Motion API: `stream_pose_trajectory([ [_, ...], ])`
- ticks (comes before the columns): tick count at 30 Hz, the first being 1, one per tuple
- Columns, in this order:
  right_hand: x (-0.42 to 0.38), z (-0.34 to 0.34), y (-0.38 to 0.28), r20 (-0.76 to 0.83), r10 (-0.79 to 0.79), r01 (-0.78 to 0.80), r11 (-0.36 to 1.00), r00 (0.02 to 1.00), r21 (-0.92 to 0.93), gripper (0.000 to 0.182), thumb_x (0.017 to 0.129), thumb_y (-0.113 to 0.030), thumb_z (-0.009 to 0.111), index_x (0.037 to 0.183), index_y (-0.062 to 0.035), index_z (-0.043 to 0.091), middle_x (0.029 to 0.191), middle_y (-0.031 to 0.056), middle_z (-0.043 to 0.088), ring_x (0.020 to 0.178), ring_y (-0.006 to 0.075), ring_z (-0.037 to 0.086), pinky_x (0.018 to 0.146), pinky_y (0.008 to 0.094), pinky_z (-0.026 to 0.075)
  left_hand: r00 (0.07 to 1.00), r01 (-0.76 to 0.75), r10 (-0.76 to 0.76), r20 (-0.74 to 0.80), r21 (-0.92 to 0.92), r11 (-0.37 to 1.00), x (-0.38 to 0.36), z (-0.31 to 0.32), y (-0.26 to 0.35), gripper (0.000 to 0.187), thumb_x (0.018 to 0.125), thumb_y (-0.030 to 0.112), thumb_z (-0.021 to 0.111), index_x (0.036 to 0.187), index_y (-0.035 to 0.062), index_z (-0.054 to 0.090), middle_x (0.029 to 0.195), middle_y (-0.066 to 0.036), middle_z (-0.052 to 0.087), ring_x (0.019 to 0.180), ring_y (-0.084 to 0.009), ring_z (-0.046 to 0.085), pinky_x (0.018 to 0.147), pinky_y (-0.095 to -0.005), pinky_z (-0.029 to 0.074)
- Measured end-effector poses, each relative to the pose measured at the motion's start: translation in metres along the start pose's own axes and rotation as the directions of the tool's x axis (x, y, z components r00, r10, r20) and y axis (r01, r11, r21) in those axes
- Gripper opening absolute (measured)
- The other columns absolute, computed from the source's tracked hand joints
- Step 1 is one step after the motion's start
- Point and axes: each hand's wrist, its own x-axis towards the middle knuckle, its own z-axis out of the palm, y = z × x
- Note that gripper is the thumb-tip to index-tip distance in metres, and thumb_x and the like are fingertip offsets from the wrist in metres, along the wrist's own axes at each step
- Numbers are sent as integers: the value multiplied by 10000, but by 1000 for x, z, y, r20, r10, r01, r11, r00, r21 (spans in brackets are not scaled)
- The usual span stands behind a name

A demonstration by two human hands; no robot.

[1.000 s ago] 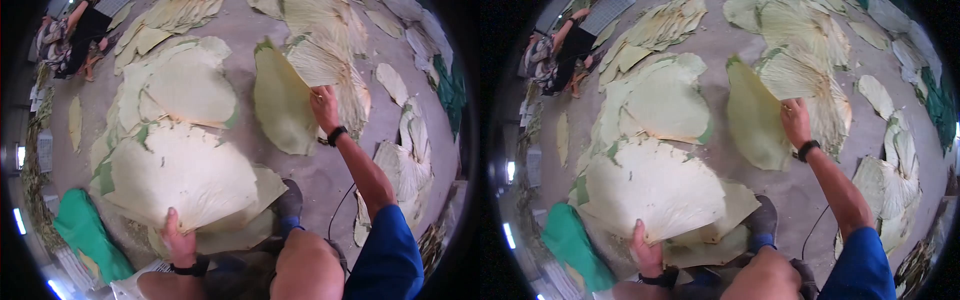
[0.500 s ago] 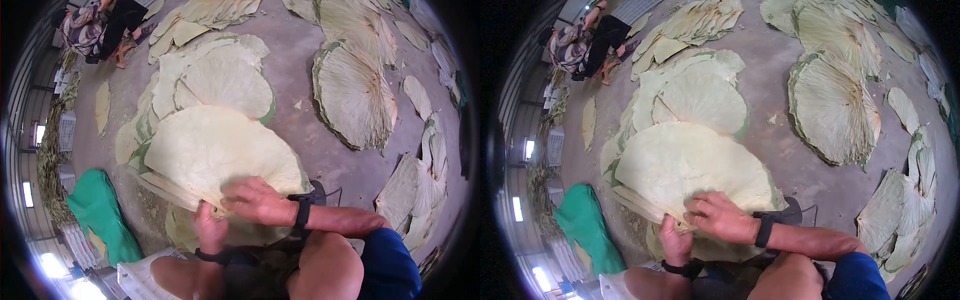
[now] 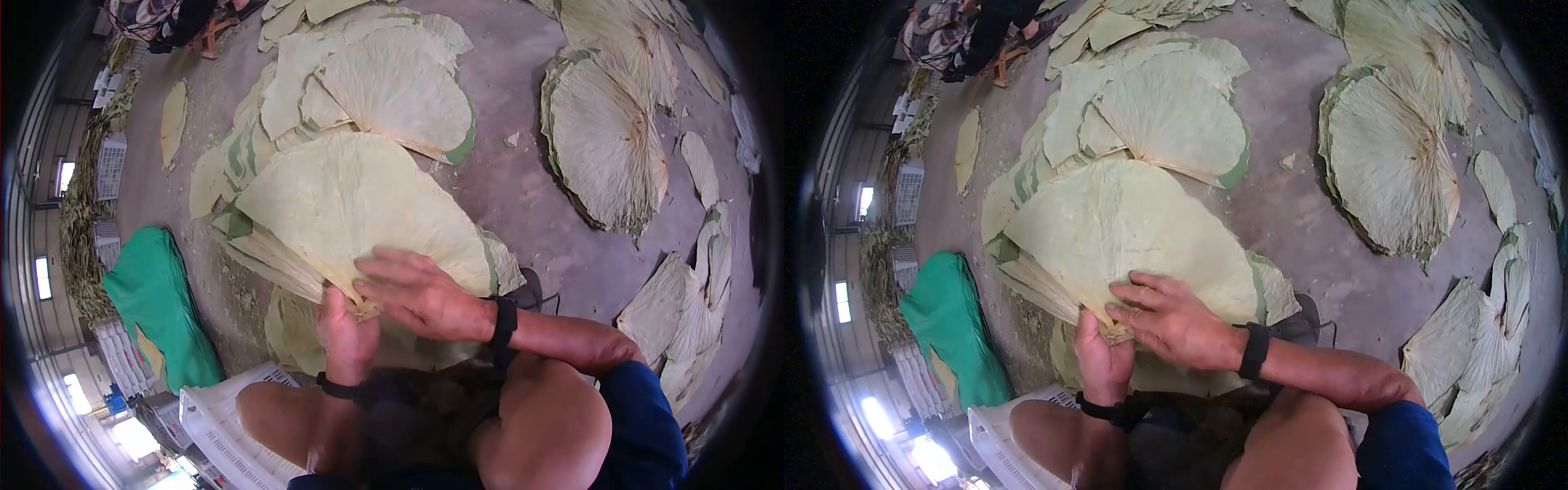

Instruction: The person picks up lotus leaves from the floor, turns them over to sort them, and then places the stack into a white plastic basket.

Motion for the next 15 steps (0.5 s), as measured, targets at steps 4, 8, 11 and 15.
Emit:
stream_pose_trajectory([
  [4,-1,4,1,49,25,-26,1000,998,12,445,891,-161,682,1322,-77,608,1433,137,519,1316,399,466,1091,488,402,997,73,-73,-19,-4,997,-11,23,8,431,1056,266,512,1393,0,475,1306,-117,582,1169,-226,590,978,-372,510],
  [8,-3,4,2,70,35,-39,998,997,46,482,884,-173,700,1336,-61,579,1413,163,529,1317,394,472,1100,484,401,987,151,-156,-25,430,890,-16,15,10,326,1033,259,565,1220,-6,596,1119,-103,653,1000,-208,651,858,-339,538],
  [11,-14,-8,11,29,192,-190,924,981,331,464,905,-187,688,1326,-36,567,1349,179,570,1237,382,553,1059,447,451,994,105,-112,-5,393,913,-10,-4,-6,213,998,133,591,1126,-32,627,984,-91,641,937,-194,629,832,-354,537],
  [15,-55,-63,75,-178,459,-444,888,870,121,433,930,-183,672,1312,-12,558,1247,189,603,1115,334,624,952,391,507,995,78,-98,31,389,918,-6,-13,-5,137,933,70,665,1047,-7,670,1015,-90,668,982,-230,649,921,-387,516],
])
